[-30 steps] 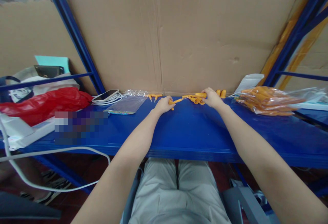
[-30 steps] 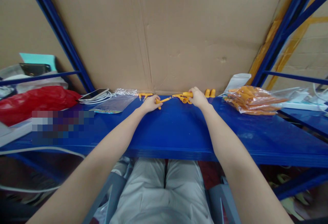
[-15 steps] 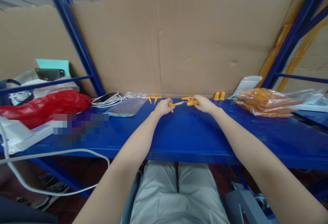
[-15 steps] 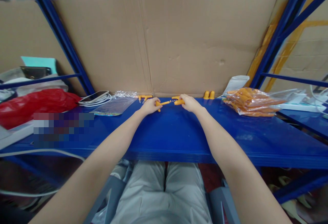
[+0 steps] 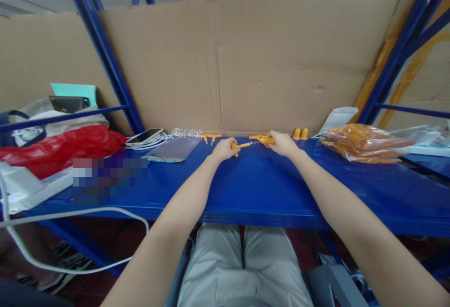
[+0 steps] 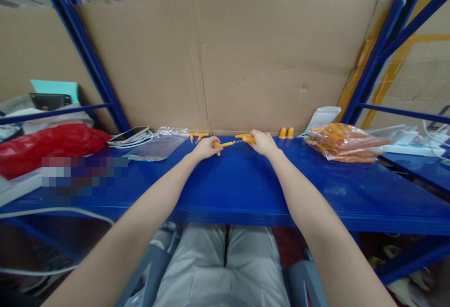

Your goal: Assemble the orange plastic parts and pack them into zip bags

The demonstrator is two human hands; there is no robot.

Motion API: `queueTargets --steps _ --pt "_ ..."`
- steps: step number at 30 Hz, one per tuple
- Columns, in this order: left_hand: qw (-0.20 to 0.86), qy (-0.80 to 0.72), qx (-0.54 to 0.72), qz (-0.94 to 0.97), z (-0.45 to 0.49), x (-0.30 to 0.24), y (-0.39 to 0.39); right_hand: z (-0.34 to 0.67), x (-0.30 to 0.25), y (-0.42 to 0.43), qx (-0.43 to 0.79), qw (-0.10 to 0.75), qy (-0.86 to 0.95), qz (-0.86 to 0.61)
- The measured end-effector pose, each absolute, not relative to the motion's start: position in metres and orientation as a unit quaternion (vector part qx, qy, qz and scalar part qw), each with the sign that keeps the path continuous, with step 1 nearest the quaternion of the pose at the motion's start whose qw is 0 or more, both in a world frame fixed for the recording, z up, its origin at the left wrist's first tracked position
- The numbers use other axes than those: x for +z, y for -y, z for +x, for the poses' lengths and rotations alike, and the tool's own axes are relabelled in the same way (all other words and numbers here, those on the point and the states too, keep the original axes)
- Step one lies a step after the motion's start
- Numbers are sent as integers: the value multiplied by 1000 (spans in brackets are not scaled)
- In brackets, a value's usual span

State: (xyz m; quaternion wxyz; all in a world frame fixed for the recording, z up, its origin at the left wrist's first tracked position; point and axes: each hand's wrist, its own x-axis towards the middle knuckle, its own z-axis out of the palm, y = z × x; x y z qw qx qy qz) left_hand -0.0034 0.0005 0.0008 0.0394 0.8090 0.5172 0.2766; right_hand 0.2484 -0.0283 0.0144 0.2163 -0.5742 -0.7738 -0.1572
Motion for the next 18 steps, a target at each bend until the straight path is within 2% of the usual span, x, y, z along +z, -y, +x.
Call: queueTargets --steps 7,18 --pt "27 -520 271 809 -4 0 0 251 14 28 -163 205 773 -578" --pt "35 -500 279 819 -5 -1 -2 234 10 22 -115 242 850 -454"
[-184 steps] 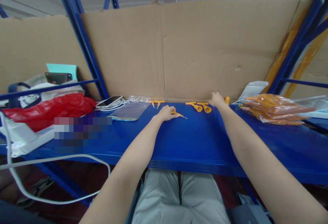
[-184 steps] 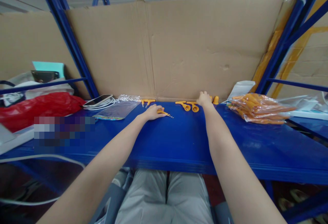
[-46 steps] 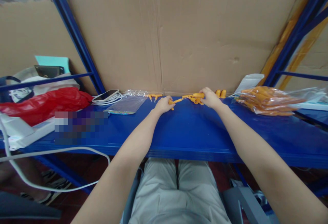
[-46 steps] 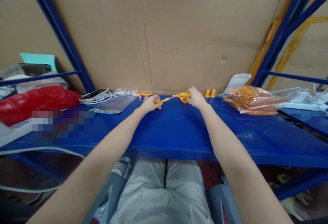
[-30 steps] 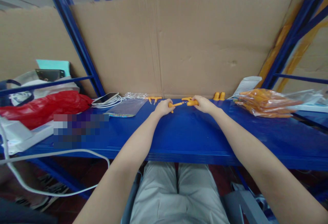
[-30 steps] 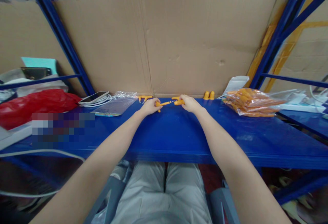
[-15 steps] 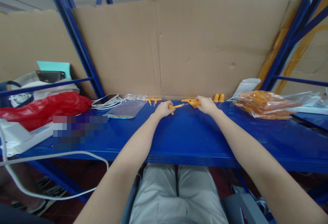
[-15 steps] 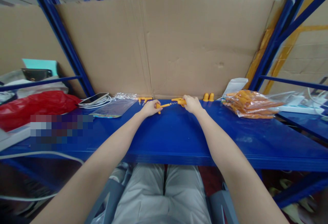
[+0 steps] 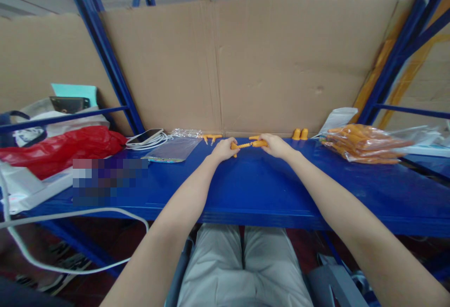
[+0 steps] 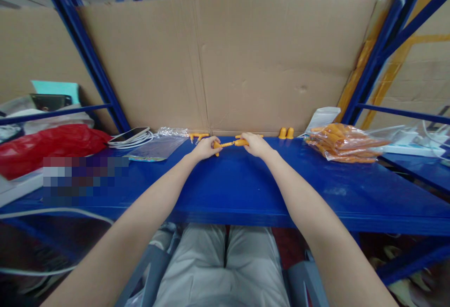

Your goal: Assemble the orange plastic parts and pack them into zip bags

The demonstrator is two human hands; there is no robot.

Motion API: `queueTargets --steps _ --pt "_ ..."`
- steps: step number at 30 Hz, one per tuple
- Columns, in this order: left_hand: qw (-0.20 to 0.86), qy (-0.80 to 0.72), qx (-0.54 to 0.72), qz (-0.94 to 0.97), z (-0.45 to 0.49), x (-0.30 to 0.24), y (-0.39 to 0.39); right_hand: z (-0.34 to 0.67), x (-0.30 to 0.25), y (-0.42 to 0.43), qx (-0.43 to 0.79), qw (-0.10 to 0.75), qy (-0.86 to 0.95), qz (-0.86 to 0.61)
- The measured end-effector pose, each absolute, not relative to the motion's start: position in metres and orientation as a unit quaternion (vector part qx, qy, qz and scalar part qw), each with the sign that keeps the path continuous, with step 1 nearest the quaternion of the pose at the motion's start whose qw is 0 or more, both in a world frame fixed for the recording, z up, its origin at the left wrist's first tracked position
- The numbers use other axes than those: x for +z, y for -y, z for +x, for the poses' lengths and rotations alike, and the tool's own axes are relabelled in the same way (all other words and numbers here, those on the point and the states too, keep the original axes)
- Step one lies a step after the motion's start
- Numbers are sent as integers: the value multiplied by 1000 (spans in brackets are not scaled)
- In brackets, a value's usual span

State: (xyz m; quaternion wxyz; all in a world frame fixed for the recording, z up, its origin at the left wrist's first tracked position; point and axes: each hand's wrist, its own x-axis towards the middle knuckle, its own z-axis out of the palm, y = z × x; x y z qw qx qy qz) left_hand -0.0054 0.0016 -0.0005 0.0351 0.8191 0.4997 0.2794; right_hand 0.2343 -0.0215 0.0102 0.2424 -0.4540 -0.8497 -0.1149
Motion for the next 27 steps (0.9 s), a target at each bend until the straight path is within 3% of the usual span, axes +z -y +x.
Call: queueTargets --steps 20,27 --pt "55 -487 285 823 -6 2 -3 233 15 26 -147 247 861 -418" --pt "146 -473 292 818 -8 -2 -6 232 18 28 -165 257 862 -406"
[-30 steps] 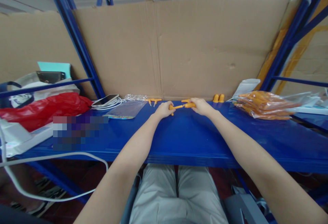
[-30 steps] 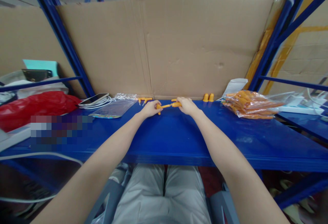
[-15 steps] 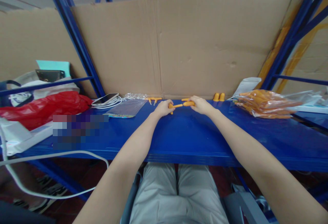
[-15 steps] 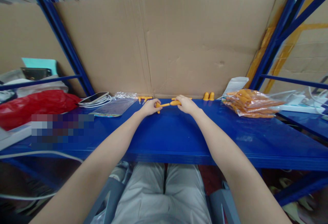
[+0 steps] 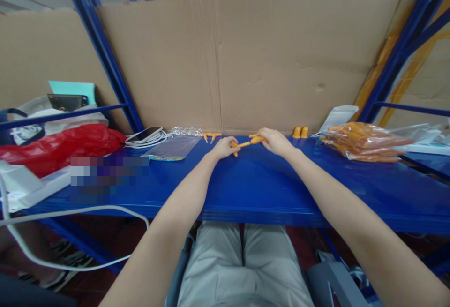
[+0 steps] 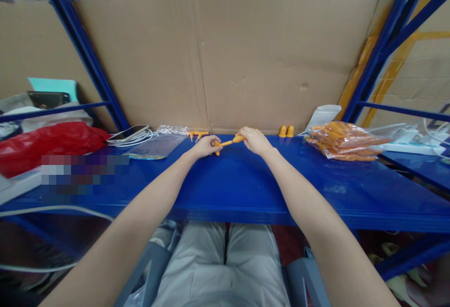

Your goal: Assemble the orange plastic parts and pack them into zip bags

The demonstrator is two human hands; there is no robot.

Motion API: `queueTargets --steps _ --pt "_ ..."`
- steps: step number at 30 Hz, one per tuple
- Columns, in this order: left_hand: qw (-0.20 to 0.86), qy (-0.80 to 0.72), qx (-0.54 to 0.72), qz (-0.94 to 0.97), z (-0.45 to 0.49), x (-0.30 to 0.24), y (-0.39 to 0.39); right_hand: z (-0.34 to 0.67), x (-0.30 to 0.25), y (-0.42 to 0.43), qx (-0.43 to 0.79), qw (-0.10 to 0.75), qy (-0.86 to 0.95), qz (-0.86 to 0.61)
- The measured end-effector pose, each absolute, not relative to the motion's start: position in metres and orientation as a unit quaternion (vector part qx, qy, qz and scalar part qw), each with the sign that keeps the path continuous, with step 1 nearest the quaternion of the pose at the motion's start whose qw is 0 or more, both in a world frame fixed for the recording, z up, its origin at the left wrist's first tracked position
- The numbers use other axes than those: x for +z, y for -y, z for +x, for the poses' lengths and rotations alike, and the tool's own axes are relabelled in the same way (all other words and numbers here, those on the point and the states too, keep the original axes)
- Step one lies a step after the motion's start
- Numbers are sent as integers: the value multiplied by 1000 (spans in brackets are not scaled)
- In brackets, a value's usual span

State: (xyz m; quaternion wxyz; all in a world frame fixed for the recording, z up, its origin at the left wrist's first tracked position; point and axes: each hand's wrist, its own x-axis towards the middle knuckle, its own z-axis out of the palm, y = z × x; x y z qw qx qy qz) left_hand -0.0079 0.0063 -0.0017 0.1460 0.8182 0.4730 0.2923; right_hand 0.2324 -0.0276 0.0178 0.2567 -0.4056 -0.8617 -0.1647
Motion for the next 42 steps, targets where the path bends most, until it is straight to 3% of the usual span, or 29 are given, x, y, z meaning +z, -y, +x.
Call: queueTargets --steps 4,12,22,28,42 --pt "148 -470 294 819 -10 -4 -10 234 15 23 -147 280 864 -392" --pt "75 -465 314 824 -10 -2 -11 239 6 16 6 310 842 -442" --pt "49 -467 311 826 -8 -3 -9 238 13 15 -7 348 849 -397" --pt "47 -477 312 821 -9 -1 -7 244 13 15 139 402 792 -438" --pt "34 -456 319 830 -8 -3 -9 235 18 34 340 371 690 -520"
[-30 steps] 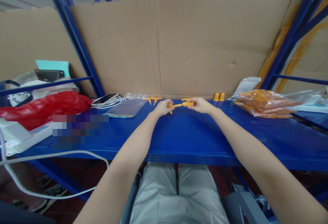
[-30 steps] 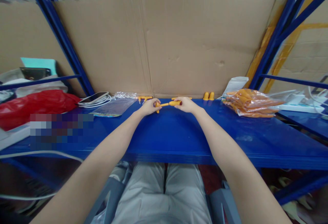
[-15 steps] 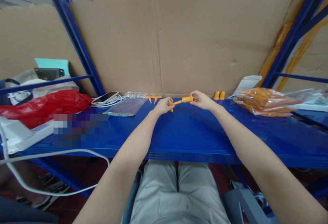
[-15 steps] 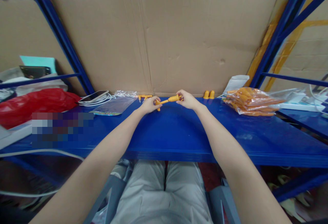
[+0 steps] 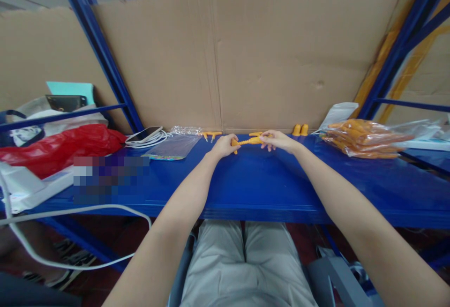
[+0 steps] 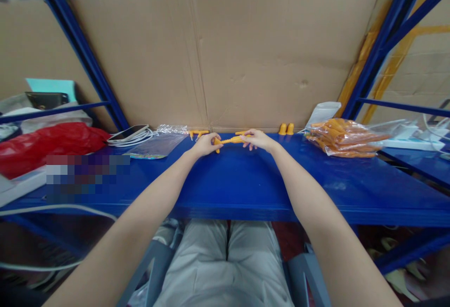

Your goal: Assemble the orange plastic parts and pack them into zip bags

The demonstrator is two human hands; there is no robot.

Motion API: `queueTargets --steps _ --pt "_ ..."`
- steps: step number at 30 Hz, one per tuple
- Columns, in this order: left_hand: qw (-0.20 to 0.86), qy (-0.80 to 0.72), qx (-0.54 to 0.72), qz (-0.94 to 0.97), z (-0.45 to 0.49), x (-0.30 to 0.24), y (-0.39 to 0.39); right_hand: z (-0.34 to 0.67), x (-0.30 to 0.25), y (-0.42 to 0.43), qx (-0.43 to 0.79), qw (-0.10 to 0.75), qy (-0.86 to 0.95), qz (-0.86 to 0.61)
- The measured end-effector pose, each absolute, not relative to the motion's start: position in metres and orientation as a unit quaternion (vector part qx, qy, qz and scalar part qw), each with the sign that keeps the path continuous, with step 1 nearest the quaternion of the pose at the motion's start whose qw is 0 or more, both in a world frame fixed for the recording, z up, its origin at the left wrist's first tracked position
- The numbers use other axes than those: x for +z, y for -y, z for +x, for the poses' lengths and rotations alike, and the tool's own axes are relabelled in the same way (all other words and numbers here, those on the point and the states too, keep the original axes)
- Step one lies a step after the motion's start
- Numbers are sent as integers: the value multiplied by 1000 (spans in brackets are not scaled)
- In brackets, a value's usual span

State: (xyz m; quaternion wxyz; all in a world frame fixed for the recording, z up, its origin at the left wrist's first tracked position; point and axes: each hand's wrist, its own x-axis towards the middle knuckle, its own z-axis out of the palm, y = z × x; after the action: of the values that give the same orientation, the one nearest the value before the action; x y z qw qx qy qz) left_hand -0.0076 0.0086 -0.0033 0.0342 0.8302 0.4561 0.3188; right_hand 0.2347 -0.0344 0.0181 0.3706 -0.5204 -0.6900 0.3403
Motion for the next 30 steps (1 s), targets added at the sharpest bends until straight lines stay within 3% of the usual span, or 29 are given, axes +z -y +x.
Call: queueTargets --steps 18,30 --pt "40 -462 308 831 -5 1 -2 238 13 34 413 330 664 -528" --pt "30 -466 298 832 -4 0 -2 243 13 37 478 346 626 -510"
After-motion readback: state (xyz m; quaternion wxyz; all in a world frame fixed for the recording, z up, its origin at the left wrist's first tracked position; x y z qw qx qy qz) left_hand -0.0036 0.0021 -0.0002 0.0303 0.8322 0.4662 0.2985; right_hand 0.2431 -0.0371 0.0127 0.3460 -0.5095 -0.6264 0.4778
